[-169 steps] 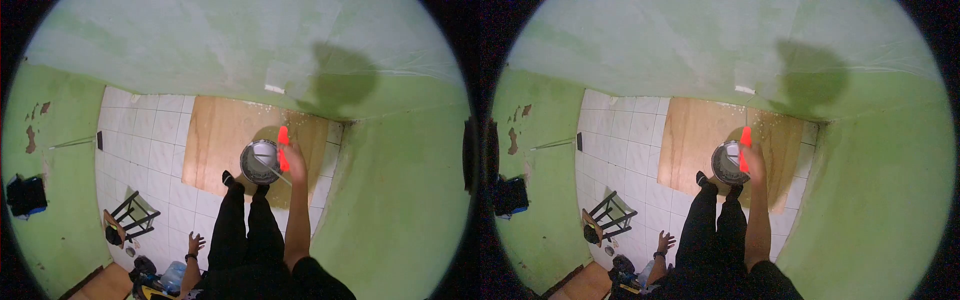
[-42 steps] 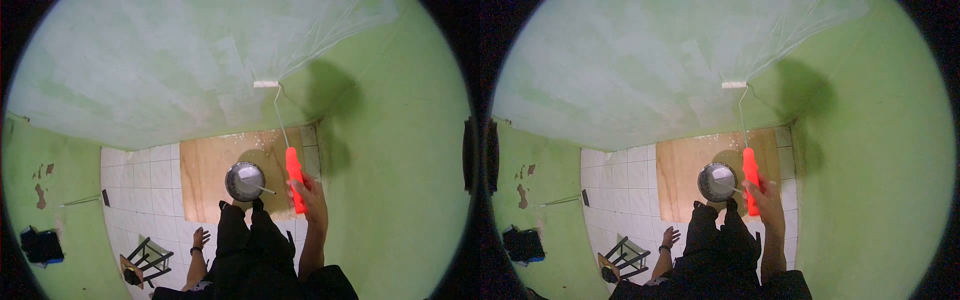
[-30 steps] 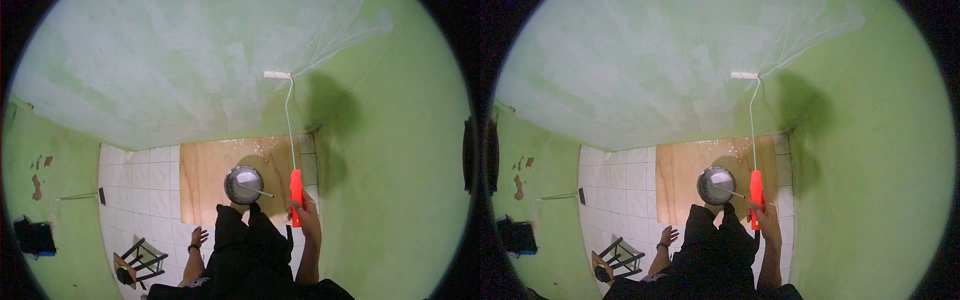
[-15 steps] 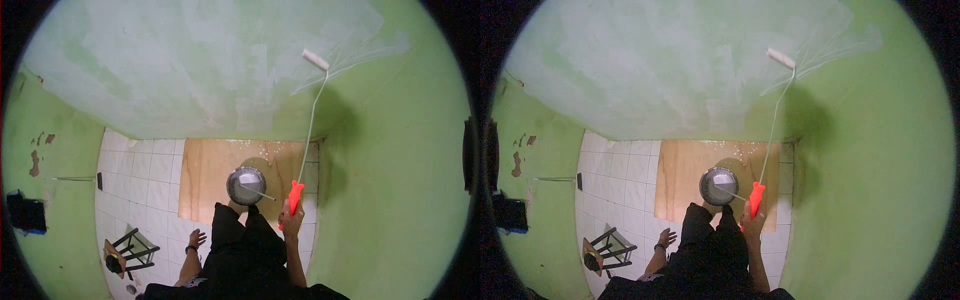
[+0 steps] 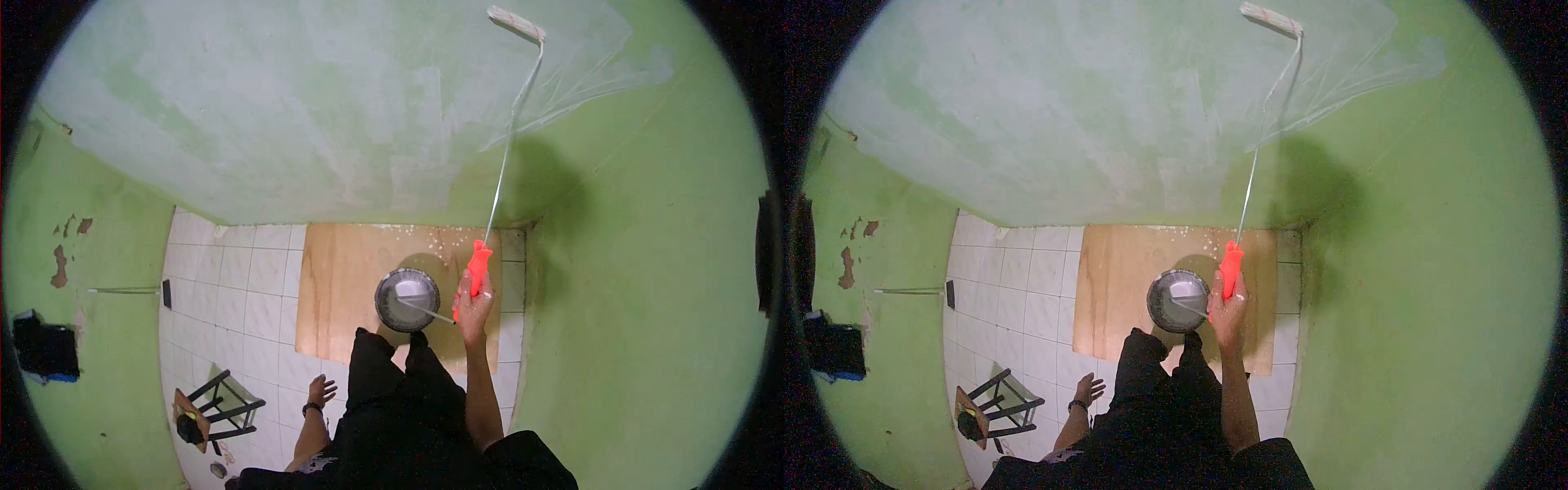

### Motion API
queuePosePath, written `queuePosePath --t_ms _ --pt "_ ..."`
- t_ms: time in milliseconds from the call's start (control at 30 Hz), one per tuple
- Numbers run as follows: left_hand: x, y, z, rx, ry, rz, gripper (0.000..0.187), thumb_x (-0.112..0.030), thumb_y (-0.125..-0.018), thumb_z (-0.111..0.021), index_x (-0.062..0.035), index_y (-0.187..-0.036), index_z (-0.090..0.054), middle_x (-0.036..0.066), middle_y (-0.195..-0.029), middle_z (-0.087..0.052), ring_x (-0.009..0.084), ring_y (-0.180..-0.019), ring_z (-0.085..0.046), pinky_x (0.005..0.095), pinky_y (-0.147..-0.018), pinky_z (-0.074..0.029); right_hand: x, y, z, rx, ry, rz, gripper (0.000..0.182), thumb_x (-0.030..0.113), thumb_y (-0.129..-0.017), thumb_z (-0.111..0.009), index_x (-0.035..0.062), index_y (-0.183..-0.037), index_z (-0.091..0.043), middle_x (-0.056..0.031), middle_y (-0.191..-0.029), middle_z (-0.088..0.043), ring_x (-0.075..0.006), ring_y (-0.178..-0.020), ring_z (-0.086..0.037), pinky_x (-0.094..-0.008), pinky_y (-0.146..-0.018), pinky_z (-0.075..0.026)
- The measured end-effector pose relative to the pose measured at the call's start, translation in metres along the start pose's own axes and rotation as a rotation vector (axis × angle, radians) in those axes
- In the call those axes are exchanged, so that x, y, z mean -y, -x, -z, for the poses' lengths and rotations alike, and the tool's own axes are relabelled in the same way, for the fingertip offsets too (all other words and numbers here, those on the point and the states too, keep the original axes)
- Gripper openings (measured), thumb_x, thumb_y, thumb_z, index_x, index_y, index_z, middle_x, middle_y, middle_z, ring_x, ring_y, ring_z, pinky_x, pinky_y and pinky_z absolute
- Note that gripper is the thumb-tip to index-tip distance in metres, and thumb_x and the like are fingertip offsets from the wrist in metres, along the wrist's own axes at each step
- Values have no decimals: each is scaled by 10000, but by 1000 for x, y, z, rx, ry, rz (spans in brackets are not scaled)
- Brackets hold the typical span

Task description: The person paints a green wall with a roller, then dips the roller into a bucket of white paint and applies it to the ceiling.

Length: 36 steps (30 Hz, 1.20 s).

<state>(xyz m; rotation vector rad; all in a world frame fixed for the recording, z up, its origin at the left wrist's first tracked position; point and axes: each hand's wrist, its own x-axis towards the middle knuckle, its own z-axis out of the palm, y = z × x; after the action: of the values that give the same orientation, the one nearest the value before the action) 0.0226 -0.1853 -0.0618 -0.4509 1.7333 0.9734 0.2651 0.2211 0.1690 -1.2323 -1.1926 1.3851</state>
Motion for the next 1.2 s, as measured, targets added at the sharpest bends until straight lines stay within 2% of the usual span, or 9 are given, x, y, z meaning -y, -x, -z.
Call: queuePosePath --t_ms 200,400,600,633,700,833,900,1133,1200 --pt "-1 -6 -2 -18 16 34 470 -356 -887 -460 -146 -1288 -333 125 -1116 -575 262 -901 -604 405 -731 -478 -39 5 6 -54 291 267 229 185 -869 -558 -40 -859 -517 -94 -623 -519 -201 -580 -530 -348 -547 -428" --pt "-1 -2 -10 34 52 32 524 -348 -890 -470 -136 -1328 -275 151 -1174 -532 292 -986 -564 440 -815 -446 2 -1 -11 14 395 277 209 183 -859 -566 -21 -877 -526 -182 -679 -549 -290 -597 -563 -361 -564 -437" --pt "4 -6 -12 1 56 10 529 -374 -886 -480 -132 -1320 -298 144 -1152 -553 281 -930 -594 420 -763 -472 -63 -12 -6 -7 516 289 270 235 -875 -538 -27 -940 -532 -237 -715 -570 -405 -676 -583 -415 -561 -443" --pt "4 -6 -14 -1 62 14 529 -374 -886 -480 -132 -1320 -298 144 -1152 -553 281 -930 -594 420 -763 -472 -76 -9 -4 1 518 289 270 235 -875 -538 -27 -940 -532 -237 -715 -570 -405 -676 -583 -415 -561 -443" --pt "5 -2 -15 -18 62 31 515 -362 -894 -465 -138 -1325 -296 141 -1144 -558 276 -928 -595 421 -762 -472 -103 5 4 78 375 192 248 186 -896 -508 -28 -1019 -534 -137 -625 -525 -220 -534 -512 -368 -511 -398" --pt "11 3 -14 15 79 60 526 -349 -886 -481 -158 -1330 -273 152 -1178 -535 287 -982 -571 427 -799 -451 -151 19 24 113 499 63 244 170 -892 -507 -29 -1032 -531 -120 -615 -514 -206 -530 -505 -360 -501 -391" --pt "14 0 -13 7 60 74 533 -349 -885 -485 -156 -1333 -270 153 -1180 -534 289 -982 -570 429 -800 -451 -131 22 23 54 485 91 310 257 -879 -534 -49 -928 -522 -234 -672 -567 -381 -635 -587 -421 -546 -438" --pt "-2 -1 -24 -23 7 46 490 -372 -886 -463 -155 -1306 -334 118 -1121 -573 256 -907 -602 404 -740 -471 -92 23 11 98 477 -27 287 253 -876 -540 -34 -869 -549 -207 -661 -573 -327 -608 -597 -406 -537 -442" --pt "-10 -1 -28 -28 -13 32 493 -373 -887 -460 -149 -1308 -333 119 -1123 -571 255 -911 -600 402 -743 -471 -99 24 6 -22 421 208 274 245 -878 -538 -25 -832 -549 -166 -630 -564 -278 -548 -572 -380 -513 -434"
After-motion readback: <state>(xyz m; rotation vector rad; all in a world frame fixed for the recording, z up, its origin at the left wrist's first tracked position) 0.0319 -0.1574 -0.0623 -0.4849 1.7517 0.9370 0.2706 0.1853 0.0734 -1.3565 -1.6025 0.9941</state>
